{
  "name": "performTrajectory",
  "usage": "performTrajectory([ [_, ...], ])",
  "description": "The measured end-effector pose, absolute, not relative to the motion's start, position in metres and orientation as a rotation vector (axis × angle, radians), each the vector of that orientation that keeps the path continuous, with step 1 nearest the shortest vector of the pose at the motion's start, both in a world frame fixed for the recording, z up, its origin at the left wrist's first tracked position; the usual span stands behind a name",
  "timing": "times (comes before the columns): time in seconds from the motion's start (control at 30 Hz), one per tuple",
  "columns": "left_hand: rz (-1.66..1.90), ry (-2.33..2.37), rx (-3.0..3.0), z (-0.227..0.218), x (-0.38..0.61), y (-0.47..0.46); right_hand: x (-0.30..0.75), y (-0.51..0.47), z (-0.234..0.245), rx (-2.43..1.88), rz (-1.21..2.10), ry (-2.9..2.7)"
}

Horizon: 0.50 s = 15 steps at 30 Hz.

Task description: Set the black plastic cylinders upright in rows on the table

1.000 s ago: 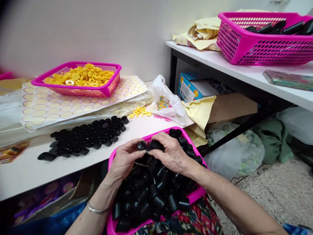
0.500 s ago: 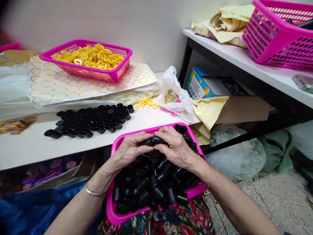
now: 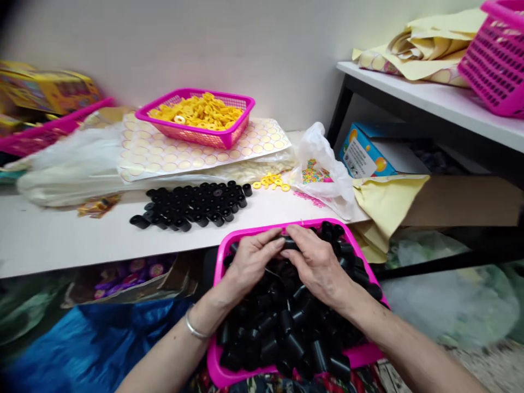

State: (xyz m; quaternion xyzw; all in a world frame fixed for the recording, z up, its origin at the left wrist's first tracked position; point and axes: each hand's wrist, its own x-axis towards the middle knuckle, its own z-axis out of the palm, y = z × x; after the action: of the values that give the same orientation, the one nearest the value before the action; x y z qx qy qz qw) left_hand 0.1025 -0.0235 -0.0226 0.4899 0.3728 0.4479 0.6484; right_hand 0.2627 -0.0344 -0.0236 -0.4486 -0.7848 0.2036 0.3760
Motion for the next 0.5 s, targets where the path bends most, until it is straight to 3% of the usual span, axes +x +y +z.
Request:
performTrajectory([
  [0.1, 1.068, 1.020, 1.207, -0.023, 0.108, -0.036, 0.250, -0.041, -0.031, -1.223, 0.447, -1.990],
  [0.3, 1.232, 1.090, 0.911, -0.023, 0.077, -0.039, 0.247, -0.041, 0.001, -1.166, 0.750, -2.307],
  [0.5, 1.740, 1.936, 0.830, -0.054, -0.050, -0.010, 0.284, -0.020, 0.000, -1.322, 0.599, -2.130],
])
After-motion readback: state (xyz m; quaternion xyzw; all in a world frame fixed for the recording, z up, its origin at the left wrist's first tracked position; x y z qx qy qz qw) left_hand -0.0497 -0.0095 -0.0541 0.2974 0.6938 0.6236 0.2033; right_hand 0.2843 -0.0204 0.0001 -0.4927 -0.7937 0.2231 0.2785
